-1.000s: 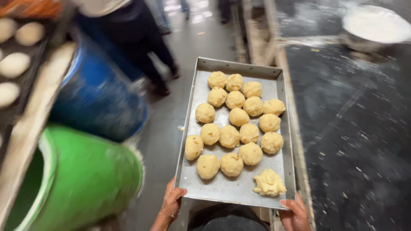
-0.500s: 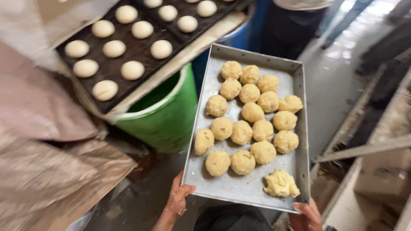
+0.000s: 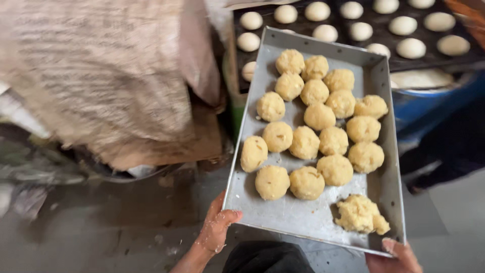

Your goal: The person prepares dough on a workbench by using a scraper to gather fragments, rolling dough into balls by hand, and arranging them into a metal tray.

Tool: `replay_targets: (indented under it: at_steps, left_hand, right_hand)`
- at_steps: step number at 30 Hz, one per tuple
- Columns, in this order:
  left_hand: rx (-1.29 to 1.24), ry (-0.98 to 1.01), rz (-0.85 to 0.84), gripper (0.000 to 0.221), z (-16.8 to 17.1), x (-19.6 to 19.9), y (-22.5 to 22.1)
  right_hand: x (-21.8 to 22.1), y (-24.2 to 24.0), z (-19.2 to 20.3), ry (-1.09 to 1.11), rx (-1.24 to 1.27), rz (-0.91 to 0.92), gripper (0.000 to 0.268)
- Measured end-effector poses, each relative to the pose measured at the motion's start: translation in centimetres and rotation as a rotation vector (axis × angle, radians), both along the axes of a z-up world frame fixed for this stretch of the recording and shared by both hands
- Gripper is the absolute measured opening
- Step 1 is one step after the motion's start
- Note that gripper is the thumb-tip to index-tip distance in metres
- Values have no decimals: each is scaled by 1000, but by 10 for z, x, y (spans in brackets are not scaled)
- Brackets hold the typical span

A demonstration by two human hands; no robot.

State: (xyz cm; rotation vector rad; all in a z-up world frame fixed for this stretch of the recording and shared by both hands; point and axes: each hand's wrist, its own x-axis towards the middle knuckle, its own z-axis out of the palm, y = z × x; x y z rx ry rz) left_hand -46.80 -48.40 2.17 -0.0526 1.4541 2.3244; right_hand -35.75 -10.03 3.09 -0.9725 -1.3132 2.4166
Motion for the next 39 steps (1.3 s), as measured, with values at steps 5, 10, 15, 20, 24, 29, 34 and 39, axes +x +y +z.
replay_targets:
  at_steps: [5,10,15,20,24,29,34,39]
  left_hand:
    - [-22,91,227,65,61,1,-31]
    - [52,151,432,58,86,-36,-75]
    - [110,211,562,51,86,-108,-151]
    - [-82,-3,836,34,77,-211,-234]
    - [31,123,854,24,70,-290,-285]
    - [103,243,803,24,62,-360,-322]
    - [85,187,827,23,46,-377,-337]
    - [-3,105,803,30,54,-374,-340]
  right_hand:
    - [-83,-35,58,45,41,117,68]
    - [-179,-83,98,272,-77,455,64]
    - [-294,-152,119,387,-150,617,56]
    - [-423,-225,126,437,-179,728,49]
    - [-524,-275,123,370,-152,768,35]
    - [-622,-317,111,327,-134,848,19]
    - [-659,-330,103,204,-23,864,16]
    - [-663,-325,130,247,297,1146,43]
